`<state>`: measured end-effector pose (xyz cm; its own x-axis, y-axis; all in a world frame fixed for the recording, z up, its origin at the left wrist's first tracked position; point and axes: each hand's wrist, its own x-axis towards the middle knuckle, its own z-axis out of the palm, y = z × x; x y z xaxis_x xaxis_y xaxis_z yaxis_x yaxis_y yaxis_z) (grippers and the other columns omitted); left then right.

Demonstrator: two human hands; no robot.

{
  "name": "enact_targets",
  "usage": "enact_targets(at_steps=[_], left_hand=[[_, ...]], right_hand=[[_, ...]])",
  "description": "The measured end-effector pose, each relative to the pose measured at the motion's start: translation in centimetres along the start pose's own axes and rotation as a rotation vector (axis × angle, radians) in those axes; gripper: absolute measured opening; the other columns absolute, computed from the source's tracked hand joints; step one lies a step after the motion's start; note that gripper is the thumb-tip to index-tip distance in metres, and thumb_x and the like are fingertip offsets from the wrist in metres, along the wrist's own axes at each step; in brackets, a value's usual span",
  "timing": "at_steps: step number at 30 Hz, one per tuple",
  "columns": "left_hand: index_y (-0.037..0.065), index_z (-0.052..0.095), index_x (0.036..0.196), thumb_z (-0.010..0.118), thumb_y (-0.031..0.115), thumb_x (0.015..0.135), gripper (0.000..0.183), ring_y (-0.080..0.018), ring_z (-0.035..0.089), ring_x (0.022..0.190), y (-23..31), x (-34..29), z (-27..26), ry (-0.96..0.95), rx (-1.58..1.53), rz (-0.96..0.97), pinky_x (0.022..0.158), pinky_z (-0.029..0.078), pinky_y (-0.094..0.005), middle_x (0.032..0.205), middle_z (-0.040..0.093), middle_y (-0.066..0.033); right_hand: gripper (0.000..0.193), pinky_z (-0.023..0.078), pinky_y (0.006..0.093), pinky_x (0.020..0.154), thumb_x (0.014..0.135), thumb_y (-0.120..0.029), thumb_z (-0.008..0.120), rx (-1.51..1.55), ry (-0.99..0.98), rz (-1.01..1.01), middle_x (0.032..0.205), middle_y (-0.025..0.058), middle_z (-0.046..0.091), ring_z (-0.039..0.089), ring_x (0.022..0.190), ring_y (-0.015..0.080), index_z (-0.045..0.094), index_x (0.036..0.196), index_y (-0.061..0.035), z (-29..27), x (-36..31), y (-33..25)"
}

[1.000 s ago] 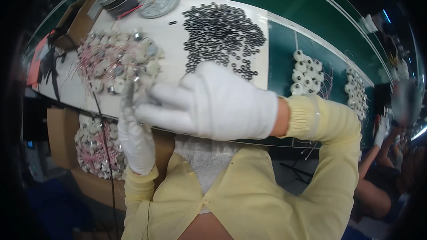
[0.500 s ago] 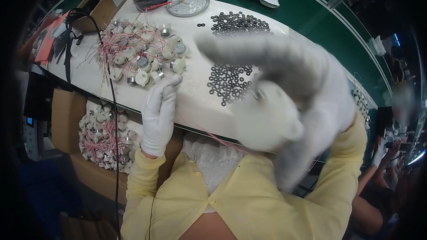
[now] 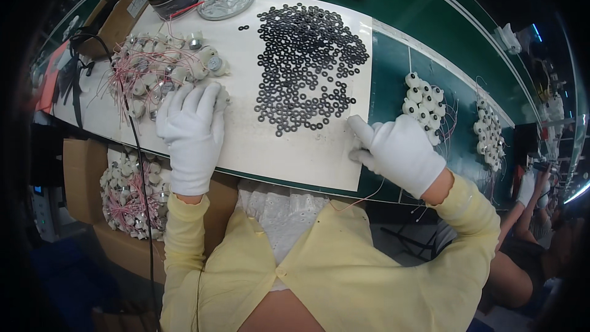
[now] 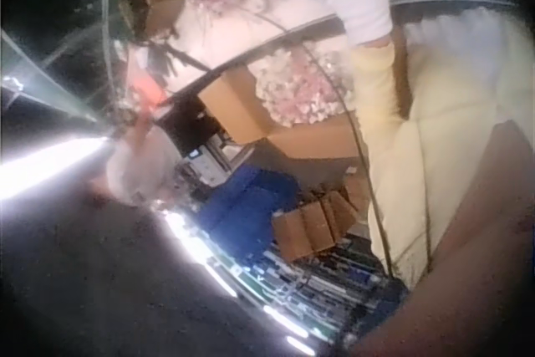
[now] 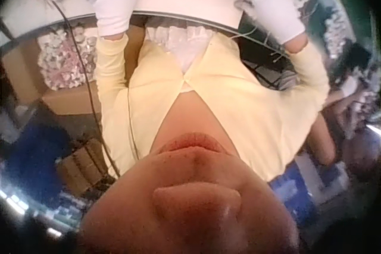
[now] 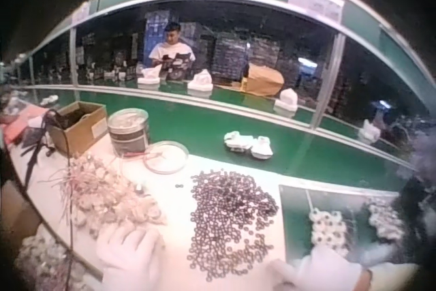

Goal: The person assembles small white electronic components by inserting black washers into their centers. They then use a red-handled tool to apply a substance to the components and place them on a green workbench. The person handles the components one at a time, picking them up, inserting washers, and applying the substance.

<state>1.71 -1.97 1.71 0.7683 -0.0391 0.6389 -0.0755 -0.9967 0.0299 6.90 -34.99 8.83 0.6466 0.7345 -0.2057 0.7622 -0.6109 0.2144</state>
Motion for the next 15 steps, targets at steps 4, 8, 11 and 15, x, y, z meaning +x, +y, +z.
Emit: enact_targets(at_steps=[4, 8, 11, 15], left_hand=[[0.012, 0.073, 0.112, 0.079, 0.015, 0.082, 0.031, -0.0306, 0.067, 0.103, 0.8, -0.8, 0.3, 0.059, -0.014, -0.05, 0.098, 0.048, -0.0478, 0.102, 0.071, -0.0079], [0.013, 0.074, 0.114, 0.08, 0.015, 0.081, 0.034, -0.0313, 0.064, 0.106, 1.8, -1.9, 0.1, 0.088, -0.027, -0.046, 0.098, 0.048, -0.0478, 0.104, 0.067, -0.0076], [0.014, 0.074, 0.115, 0.08, 0.015, 0.08, 0.036, -0.0314, 0.061, 0.11, 2.1, -2.6, -0.3, 0.086, -0.057, -0.041, 0.099, 0.048, -0.0485, 0.107, 0.064, -0.007], [0.015, 0.074, 0.114, 0.081, 0.015, 0.079, 0.036, -0.0311, 0.059, 0.114, 1.7, -2.8, -0.5, 0.019, -0.097, -0.062, 0.101, 0.047, -0.0495, 0.108, 0.063, -0.0074]], right_hand=[[0.046, 0.043, 0.04, 0.053, 0.093, -0.046, 0.07, -0.008, 0.253, -0.011, 0.062, 0.0028, 0.059, 0.059, 0.052, 0.0249, 0.062, 0.121, -0.0113, 2.0, -0.3, -0.6], [0.044, 0.045, 0.04, 0.055, 0.094, -0.044, 0.07, 0.042, 0.283, 0.03, 0.065, 0.0047, 0.063, 0.062, 0.055, 0.0265, 0.064, 0.123, -0.0112, 3.0, -0.2, -0.4], [0.041, 0.047, 0.0409, 0.056, 0.093, -0.043, 0.073, 0.281, 0.304, 0.089, 0.07, 0.0064, 0.067, 0.065, 0.058, 0.0286, 0.066, 0.118, -0.0112, 3.6, 0.1, 0.0], [0.035, 0.051, 0.0404, 0.059, 0.089, -0.038, 0.078, 0.389, 0.363, 0.138, 0.076, 0.0072, 0.072, 0.069, 0.063, 0.0305, 0.07, 0.109, -0.011, 3.4, 0.4, -0.4]])
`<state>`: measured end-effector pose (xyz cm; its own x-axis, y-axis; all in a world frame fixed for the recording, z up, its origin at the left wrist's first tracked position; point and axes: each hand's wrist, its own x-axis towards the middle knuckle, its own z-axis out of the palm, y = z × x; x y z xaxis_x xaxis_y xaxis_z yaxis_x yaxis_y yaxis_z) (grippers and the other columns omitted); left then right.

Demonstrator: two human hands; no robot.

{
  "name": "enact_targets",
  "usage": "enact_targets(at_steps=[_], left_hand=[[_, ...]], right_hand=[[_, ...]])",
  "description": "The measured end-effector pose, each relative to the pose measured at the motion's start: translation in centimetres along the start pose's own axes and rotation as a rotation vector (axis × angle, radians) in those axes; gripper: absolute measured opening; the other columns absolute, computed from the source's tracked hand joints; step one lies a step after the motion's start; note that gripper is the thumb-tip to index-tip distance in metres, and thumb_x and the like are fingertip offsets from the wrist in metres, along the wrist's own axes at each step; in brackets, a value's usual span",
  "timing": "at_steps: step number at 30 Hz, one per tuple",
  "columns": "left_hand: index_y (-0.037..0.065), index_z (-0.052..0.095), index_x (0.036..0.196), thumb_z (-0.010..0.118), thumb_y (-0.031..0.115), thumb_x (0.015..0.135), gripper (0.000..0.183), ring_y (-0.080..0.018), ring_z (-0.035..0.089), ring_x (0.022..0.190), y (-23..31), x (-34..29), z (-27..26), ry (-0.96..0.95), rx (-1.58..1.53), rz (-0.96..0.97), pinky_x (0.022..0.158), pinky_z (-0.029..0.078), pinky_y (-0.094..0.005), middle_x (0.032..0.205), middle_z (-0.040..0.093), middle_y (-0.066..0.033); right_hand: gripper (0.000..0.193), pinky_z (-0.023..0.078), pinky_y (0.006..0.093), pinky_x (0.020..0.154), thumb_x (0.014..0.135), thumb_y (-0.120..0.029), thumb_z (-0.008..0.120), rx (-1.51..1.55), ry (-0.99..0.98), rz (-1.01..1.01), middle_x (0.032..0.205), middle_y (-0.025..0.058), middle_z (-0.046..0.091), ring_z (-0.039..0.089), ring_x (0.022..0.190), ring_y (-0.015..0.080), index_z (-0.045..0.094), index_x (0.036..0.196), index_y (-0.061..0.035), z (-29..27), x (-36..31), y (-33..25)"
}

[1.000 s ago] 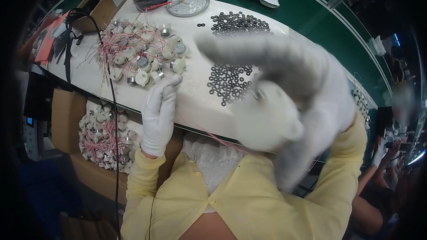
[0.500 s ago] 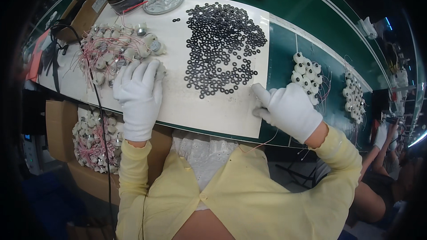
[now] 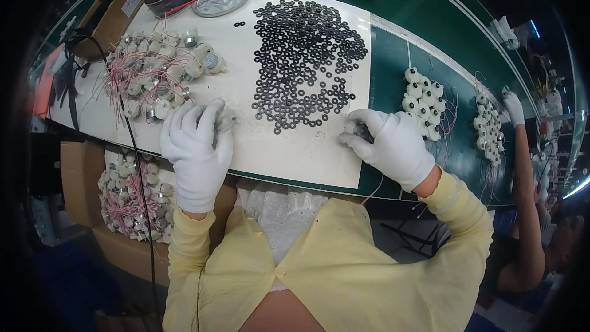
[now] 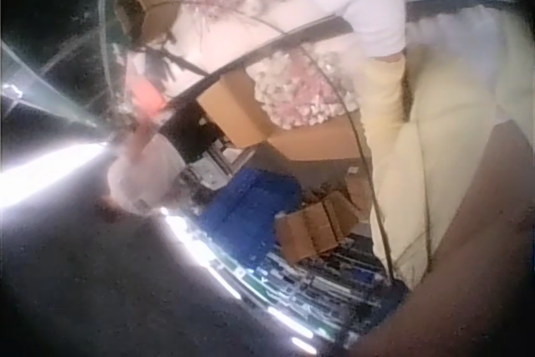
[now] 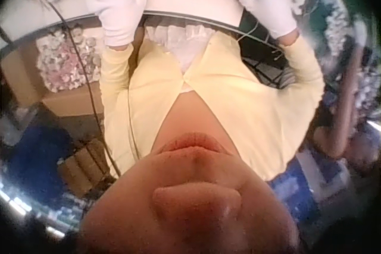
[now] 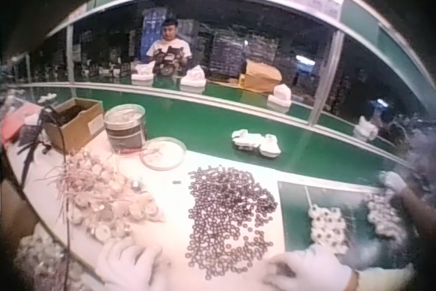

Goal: The person assembles small white electronic components by inserting black washers into their centers. They then use a red-handled tool to apply a substance to the components and place them on a green workbench. The person handles the components one at a time, picking them up, inserting washers, and applying the substance.

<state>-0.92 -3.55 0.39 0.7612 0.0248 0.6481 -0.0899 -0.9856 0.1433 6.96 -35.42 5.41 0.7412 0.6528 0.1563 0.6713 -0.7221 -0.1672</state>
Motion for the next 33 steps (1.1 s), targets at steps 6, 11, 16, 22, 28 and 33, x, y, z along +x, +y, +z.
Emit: enact_targets(at_steps=[6, 11, 16, 22, 28, 33], left_hand=[[0.016, 0.074, 0.112, 0.081, 0.015, 0.078, 0.035, -0.0328, 0.059, 0.117, 0.5, 0.2, 0.4, 0.043, 0.04, -0.013, 0.099, 0.048, -0.0496, 0.107, 0.061, -0.0086], [0.015, 0.073, 0.112, 0.081, 0.015, 0.079, 0.034, -0.0342, 0.059, 0.118, 0.8, 0.0, 0.9, 0.104, 0.023, -0.042, 0.103, 0.046, -0.0504, 0.104, 0.062, -0.0072], [0.013, 0.073, 0.115, 0.08, 0.015, 0.08, 0.035, -0.0353, 0.06, 0.115, 0.3, 0.2, 0.7, 0.038, -0.036, -0.026, 0.104, 0.045, -0.0519, 0.098, 0.065, -0.0073], [0.013, 0.072, 0.117, 0.079, 0.016, 0.081, 0.037, -0.0357, 0.06, 0.114, 0.3, 0.2, 0.6, 0.021, -0.053, -0.031, 0.107, 0.042, -0.0526, 0.098, 0.065, -0.0076], [0.013, 0.072, 0.117, 0.079, 0.016, 0.082, 0.036, -0.0355, 0.06, 0.114, 0.3, 0.1, 0.7, 0.029, -0.047, -0.035, 0.107, 0.042, -0.0526, 0.097, 0.065, -0.0074], [0.013, 0.072, 0.117, 0.079, 0.016, 0.082, 0.036, -0.0354, 0.06, 0.113, 0.3, 0.1, 0.9, 0.045, -0.053, -0.032, 0.107, 0.042, -0.0525, 0.097, 0.065, -0.0072]], right_hand=[[0.025, 0.055, 0.0305, 0.074, 0.096, -0.018, 0.073, 0.4, -0.128, 0.209, 0.086, 0.0073, 0.074, 0.071, 0.076, 0.0188, 0.066, 0.116, -0.0036, -0.2, 0.5, -0.3], [0.024, 0.055, 0.0276, 0.085, 0.105, -0.009, 0.061, 0.767, -0.16, 0.329, 0.1, 0.0063, 0.072, 0.068, 0.092, 0.0119, 0.06, 0.126, 0.0031, -0.2, 0.8, -0.1], [0.028, 0.057, 0.0281, 0.086, 0.105, -0.008, 0.06, 0.826, -0.158, 0.343, 0.103, 0.0083, 0.075, 0.071, 0.096, 0.0144, 0.06, 0.129, 0.0052, 0.1, 1.1, -0.4], [0.028, 0.058, 0.0292, 0.084, 0.104, -0.007, 0.06, 0.69, -0.152, 0.251, 0.104, 0.0107, 0.076, 0.074, 0.093, 0.0171, 0.06, 0.129, 0.0056, 0.2, 1.8, -0.5], [0.027, 0.059, 0.034, 0.076, 0.098, -0.015, 0.067, 0.417, -0.054, 0.098, 0.091, 0.0093, 0.077, 0.076, 0.082, 0.0254, 0.064, 0.121, -0.0004, 0.6, 2.4, -0.7], [0.028, 0.05, 0.0376, 0.061, 0.092, -0.027, 0.075, -0.022, 0.058, -0.107, 0.082, 0.0048, 0.075, 0.071, 0.069, 0.0254, 0.067, 0.112, -0.0089, 1.1, 2.7, -1.6]])
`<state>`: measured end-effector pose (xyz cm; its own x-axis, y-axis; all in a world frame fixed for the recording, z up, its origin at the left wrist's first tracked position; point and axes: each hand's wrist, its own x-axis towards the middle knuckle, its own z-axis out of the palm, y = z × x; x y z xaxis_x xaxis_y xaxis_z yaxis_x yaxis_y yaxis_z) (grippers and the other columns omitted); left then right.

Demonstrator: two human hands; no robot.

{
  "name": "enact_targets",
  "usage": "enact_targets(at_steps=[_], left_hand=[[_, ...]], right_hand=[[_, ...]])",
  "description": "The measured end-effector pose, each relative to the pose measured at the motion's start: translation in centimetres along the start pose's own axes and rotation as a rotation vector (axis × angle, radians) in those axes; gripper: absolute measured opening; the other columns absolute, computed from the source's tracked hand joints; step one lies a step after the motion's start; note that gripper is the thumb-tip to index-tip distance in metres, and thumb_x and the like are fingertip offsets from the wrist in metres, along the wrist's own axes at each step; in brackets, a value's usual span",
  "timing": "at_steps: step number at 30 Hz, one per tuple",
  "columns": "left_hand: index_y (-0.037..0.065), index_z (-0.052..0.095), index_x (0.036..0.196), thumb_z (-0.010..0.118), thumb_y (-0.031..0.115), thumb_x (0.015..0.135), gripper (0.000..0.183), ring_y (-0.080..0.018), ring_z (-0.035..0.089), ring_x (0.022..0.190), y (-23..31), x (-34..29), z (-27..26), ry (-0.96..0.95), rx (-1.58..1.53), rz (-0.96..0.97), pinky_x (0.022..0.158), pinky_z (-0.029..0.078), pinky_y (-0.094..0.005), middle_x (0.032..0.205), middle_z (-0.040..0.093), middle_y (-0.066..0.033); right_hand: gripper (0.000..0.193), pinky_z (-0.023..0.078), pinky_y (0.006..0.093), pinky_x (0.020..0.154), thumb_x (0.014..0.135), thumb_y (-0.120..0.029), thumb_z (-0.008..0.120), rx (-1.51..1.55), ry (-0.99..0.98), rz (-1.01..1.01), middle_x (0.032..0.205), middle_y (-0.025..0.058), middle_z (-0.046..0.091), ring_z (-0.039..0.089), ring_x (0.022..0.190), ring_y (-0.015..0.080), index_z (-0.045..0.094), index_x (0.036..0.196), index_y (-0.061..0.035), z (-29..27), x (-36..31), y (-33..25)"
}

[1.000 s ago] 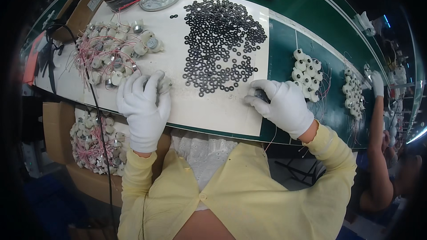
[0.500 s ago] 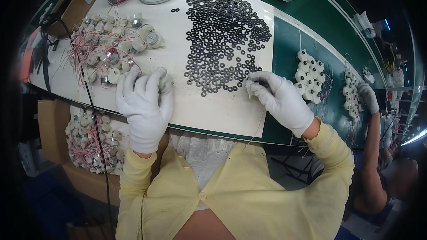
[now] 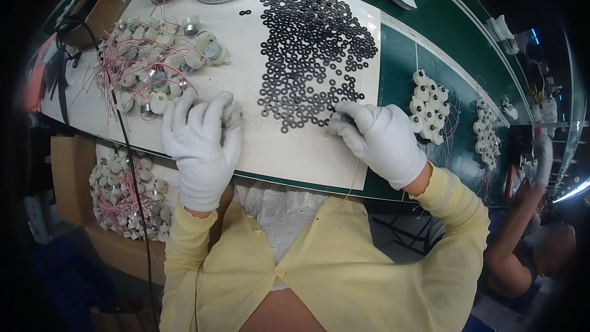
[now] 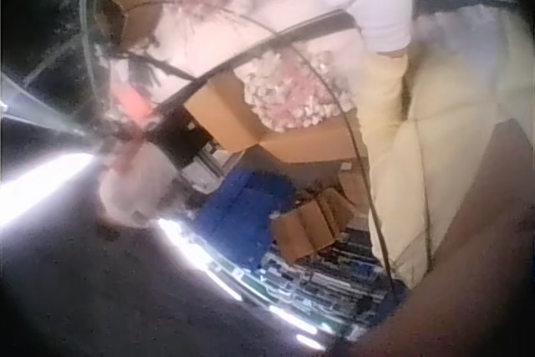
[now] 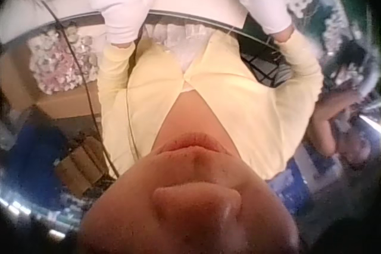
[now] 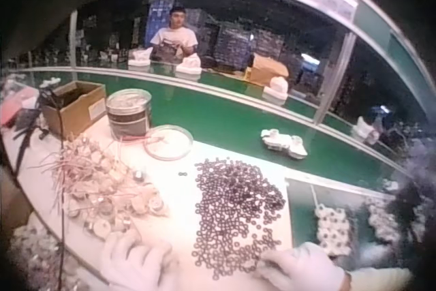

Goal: The person assembles small white electronic components by inserting black washers into their centers. They then use a red-handled tool to apply a substance to the components and place them on a green workbench. The person handles the components one at a time, picking them up, inserting washers, and applying the substance.

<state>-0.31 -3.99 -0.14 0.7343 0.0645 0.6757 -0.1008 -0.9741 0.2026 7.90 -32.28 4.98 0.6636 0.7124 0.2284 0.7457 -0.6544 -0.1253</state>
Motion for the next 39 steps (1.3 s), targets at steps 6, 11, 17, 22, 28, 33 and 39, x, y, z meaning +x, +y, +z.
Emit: enact_targets(at_steps=[6, 11, 17, 22, 28, 33, 39], left_hand=[[0.013, 0.072, 0.118, 0.079, 0.017, 0.082, 0.037, -0.0354, 0.06, 0.113, 0.0, 0.1, -0.4, -0.044, 0.0, -0.005, 0.108, 0.042, -0.0532, 0.098, 0.064, -0.0073], [0.013, 0.072, 0.119, 0.079, 0.017, 0.082, 0.038, -0.0356, 0.06, 0.114, -0.1, 0.0, -0.2, -0.03, -0.004, 0.0, 0.108, 0.041, -0.0536, 0.099, 0.065, -0.0074], [0.013, 0.072, 0.119, 0.078, 0.017, 0.083, 0.037, -0.0354, 0.059, 0.115, 0.0, 0.0, -0.2, -0.035, -0.001, -0.004, 0.108, 0.041, -0.0536, 0.1, 0.065, -0.0074], [0.013, 0.072, 0.119, 0.078, 0.018, 0.084, 0.036, -0.035, 0.059, 0.116, 0.0, 0.1, -0.2, -0.041, -0.01, -0.009, 0.109, 0.04, -0.0534, 0.1, 0.065, -0.0072], [0.013, 0.072, 0.119, 0.078, 0.017, 0.084, 0.035, -0.0349, 0.059, 0.116, 0.0, 0.0, -0.2, -0.031, 0.001, 0.001, 0.109, 0.041, -0.0534, 0.099, 0.064, -0.0074], [0.012, 0.072, 0.118, 0.078, 0.017, 0.084, 0.034, -0.0348, 0.059, 0.114, -0.2, -0.1, 0.0, 0.014, -0.009, 0.018, 0.107, 0.042, -0.0533, 0.097, 0.064, -0.0076], [0.012, 0.072, 0.117, 0.078, 0.016, 0.084, 0.034, -0.0347, 0.059, 0.114, -0.2, 0.0, 0.0, -0.002, -0.018, 0.012, 0.107, 0.042, -0.0531, 0.097, 0.065, -0.0075]], right_hand=[[0.031, 0.044, 0.038, 0.056, 0.089, -0.032, 0.078, -0.081, 0.053, -0.042, 0.077, 0.0036, 0.072, 0.067, 0.06, 0.0248, 0.067, 0.109, -0.0114, 0.3, 0.2, -0.3], [0.027, 0.045, 0.0383, 0.055, 0.09, -0.033, 0.077, -0.118, 0.04, -0.06, 0.072, 0.0039, 0.071, 0.066, 0.057, 0.0256, 0.068, 0.104, -0.0113, 0.0, 0.6, -0.7], [0.023, 0.048, 0.037, 0.058, 0.091, -0.03, 0.075, -0.26, -0.25, -0.029, 0.077, 0.0047, 0.072, 0.065, 0.059, 0.0262, 0.069, 0.104, -0.0129, -2.3, 0.4, -1.9], [0.026, 0.049, 0.0394, 0.052, 0.092, -0.036, 0.073, -0.171, -0.239, -0.055, 0.064, 0.0092, 0.065, 0.066, 0.055, 0.0283, 0.072, 0.099, -0.0109, -2.9, 0.3, -1.7], [0.024, 0.058, 0.0397, 0.065, 0.095, -0.026, 0.07, 0.235, -0.259, 0.229, 0.084, 0.0131, 0.075, 0.073, 0.073, 0.0323, 0.073, 0.11, -0.0077, -3.2, 0.6, -1.0], [0.023, 0.059, 0.0389, 0.071, 0.095, -0.02, 0.068, 0.261, -0.114, 0.237, 0.093, 0.0146, 0.076, 0.075, 0.081, 0.0306, 0.072, 0.112, -0.0052, -3.0, 0.6, 0.7], [0.021, 0.058, 0.0383, 0.069, 0.092, -0.017, 0.065, 0.371, -0.228, 0.355, 0.081, 0.0125, 0.075, 0.074, 0.073, 0.0303, 0.074, 0.104, -0.0036, -3.9, 2.8, 0.2]])
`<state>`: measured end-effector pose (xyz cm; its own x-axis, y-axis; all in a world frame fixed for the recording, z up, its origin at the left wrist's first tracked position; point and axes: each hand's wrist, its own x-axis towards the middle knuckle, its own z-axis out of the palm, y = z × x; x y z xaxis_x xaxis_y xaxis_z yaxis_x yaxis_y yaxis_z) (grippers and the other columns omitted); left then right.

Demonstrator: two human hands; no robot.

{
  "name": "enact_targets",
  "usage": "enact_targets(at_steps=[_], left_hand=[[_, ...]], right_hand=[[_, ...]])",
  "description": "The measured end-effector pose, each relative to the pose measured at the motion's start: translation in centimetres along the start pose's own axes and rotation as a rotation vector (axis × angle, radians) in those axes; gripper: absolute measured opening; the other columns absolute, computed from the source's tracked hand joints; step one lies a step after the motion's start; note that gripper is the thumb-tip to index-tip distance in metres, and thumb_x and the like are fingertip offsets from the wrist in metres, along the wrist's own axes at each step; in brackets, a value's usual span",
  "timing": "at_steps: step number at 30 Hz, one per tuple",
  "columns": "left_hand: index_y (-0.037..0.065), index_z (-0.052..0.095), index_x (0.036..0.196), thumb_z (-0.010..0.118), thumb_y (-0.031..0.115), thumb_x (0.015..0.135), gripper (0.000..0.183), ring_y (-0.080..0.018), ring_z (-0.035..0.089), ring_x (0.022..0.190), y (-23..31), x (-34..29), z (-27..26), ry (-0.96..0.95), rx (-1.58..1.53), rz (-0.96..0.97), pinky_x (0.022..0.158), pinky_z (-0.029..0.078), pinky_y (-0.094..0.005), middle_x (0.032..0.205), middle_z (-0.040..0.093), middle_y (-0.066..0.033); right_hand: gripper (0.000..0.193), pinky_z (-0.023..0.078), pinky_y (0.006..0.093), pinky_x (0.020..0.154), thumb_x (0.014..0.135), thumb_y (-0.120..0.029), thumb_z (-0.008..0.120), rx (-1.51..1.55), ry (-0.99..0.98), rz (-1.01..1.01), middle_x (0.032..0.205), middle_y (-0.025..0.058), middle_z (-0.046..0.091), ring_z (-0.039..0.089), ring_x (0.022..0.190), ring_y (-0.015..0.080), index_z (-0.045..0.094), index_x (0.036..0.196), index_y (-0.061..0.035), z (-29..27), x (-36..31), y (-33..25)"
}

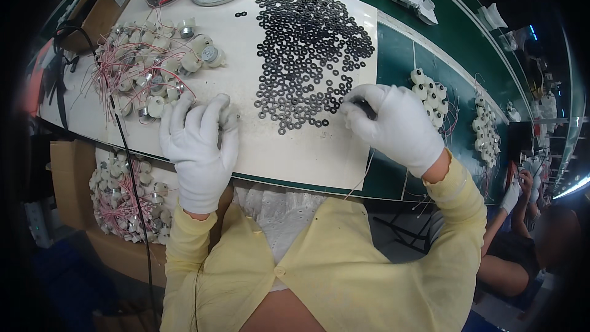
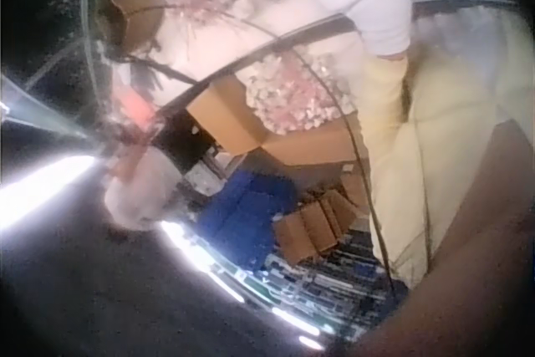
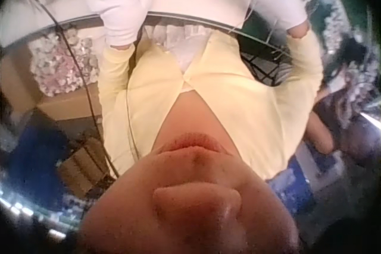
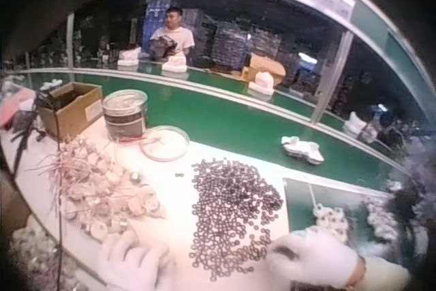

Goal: The person assembles small white electronic components by inserting black washers into their centers. They then use a red-handled tool to apply a substance to the components and place them on a green workbench. The person handles the components one at a time, picking them up, inserting washers, and applying the substance.

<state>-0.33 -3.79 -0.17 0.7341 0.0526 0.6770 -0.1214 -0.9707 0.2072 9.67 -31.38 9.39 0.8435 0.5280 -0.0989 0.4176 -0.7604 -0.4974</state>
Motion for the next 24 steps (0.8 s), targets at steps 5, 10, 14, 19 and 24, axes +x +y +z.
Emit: enact_targets(at_steps=[5, 10, 14, 19, 24], left_hand=[[0.013, 0.072, 0.117, 0.079, 0.016, 0.083, 0.035, -0.0343, 0.059, 0.115, 0.2, 0.1, 0.0, 0.003, 0.01, -0.006, 0.107, 0.041, -0.0528, 0.098, 0.065, -0.0071], [0.013, 0.072, 0.117, 0.079, 0.016, 0.082, 0.036, -0.0335, 0.059, 0.116, 0.1, 0.1, 0.0, 0.0, 0.01, -0.006, 0.109, 0.041, -0.0525, 0.098, 0.065, -0.0064], [0.014, 0.072, 0.118, 0.08, 0.017, 0.082, 0.037, -0.0325, 0.059, 0.117, 0.2, -0.1, 0.1, 0.007, 0.027, -0.012, 0.109, 0.041, -0.0525, 0.098, 0.065, -0.0055], [0.014, 0.072, 0.118, 0.08, 0.017, 0.082, 0.037, -0.0324, 0.059, 0.117, 0.1, -0.1, 0.0, -0.007, 0.022, -0.017, 0.108, 0.041, -0.0524, 0.099, 0.065, -0.005], [0.014, 0.072, 0.107, 0.08, 0.017, 0.079, 0.029, -0.0308, 0.059, 0.111, 0.1, 0.2, 0.2, 0.035, 0.013, -0.011, 0.104, 0.043, -0.0525, 0.094, 0.065, -0.0042]], right_hand=[[0.024, 0.057, 0.0372, 0.065, 0.087, -0.016, 0.065, -0.147, -0.02, -0.152, 0.074, 0.0156, 0.072, 0.071, 0.065, 0.0302, 0.077, 0.106, -0.0059, 0.5, 2.1, -1.0], [0.036, 0.058, 0.0419, 0.066, 0.089, -0.024, 0.06, -0.215, -0.063, -0.151, 0.072, 0.018, 0.069, 0.07, 0.066, 0.034, 0.077, 0.117, -0.0106, 1.4, 3.3, -1.4], [0.036, 0.052, 0.0355, 0.059, 0.091, -0.014, 0.063, -0.244, -0.127, -0.046, 0.067, 0.0182, 0.065, 0.065, 0.056, 0.0278, 0.075, 0.124, -0.0087, 1.0, 3.1, -2.2], [0.036, 0.052, 0.0354, 0.058, 0.092, -0.017, 0.062, -0.184, -0.099, -0.047, 0.065, 0.0179, 0.064, 0.066, 0.056, 0.0261, 0.075, 0.124, -0.008, 1.0, 2.7, -2.1], [0.036, 0.053, 0.0355, 0.058, 0.088, -0.018, 0.062, -0.229, -0.111, -0.268, 0.064, 0.0175, 0.064, 0.065, 0.054, 0.0284, 0.077, 0.118, -0.0053, 1.8, 2.9, -2.8]])
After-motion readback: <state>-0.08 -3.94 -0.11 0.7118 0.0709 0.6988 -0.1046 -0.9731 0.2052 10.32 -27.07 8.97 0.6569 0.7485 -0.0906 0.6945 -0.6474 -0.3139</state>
